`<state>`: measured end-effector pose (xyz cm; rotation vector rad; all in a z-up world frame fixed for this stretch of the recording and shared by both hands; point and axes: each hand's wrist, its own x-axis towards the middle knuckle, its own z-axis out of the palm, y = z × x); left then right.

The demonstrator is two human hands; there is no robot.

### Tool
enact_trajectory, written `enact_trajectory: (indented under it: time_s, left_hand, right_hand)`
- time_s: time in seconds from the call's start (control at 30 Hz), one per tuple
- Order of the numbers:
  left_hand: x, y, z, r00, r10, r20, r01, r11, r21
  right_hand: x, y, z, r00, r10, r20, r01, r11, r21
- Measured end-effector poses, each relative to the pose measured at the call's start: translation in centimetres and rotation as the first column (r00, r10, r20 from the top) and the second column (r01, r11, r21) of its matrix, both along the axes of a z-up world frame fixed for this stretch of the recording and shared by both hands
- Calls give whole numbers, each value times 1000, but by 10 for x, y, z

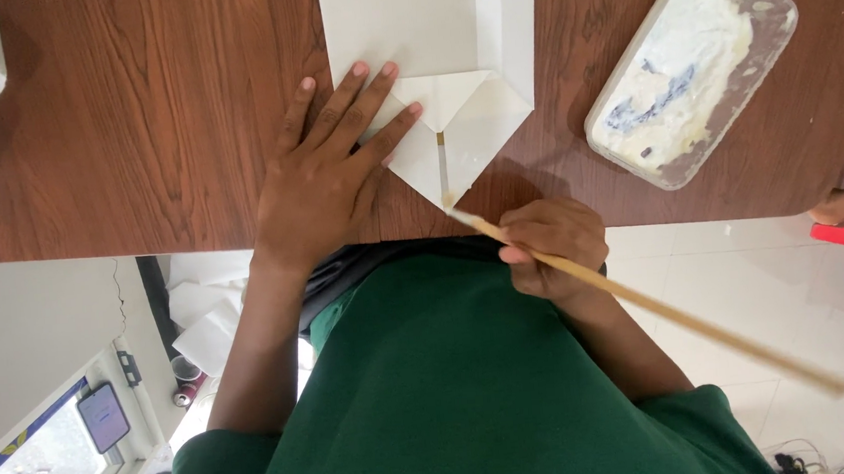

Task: The person applies glue to the edges of a folded white paper structure using a brush, then folds and presses the flaps to secure them. They repeat this process on different sections of the paper craft, occasionally picking up new sheets from a stack on the table.

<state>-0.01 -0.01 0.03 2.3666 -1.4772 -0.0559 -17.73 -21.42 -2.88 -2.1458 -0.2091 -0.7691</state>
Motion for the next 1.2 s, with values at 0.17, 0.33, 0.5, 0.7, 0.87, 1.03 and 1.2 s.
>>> enact_trajectory:
  time_s: [0.17, 0.33, 0.5, 0.7, 0.87, 1.03, 1.2]
  left_hand:
    - [-2, 1, -3, 1000, 0, 9, 1, 994, -110]
    - [-26, -9, 9, 1000, -4, 27, 11, 968, -251]
    - [-42, -63, 31, 954, -17, 300, 114, 944, -308]
    - [-27, -104, 46, 959, -152, 240, 223, 926, -305]
    - [12, -135, 47, 927, -269, 263, 321, 930, -179]
    - [48, -200, 43, 832, -378, 406, 482, 855, -190]
    - [67, -268, 39, 654, -351, 670, 548, 831, -99]
  right_hand:
    - [-2, 0, -18, 964, -129, 234, 38, 933, 357]
    - [2, 1, 3, 910, -407, 76, 347, 850, 396]
    - [2, 1, 17, 985, -175, 2, 141, 801, 582]
    - [-2, -20, 23, 916, -400, -26, 295, 628, 720]
    - [-27, -95, 34, 844, -534, -50, 425, 609, 670]
    - [-66, -126, 5, 852, -524, -9, 432, 691, 579]
    - [-83, -131, -4, 908, -409, -84, 416, 869, 268]
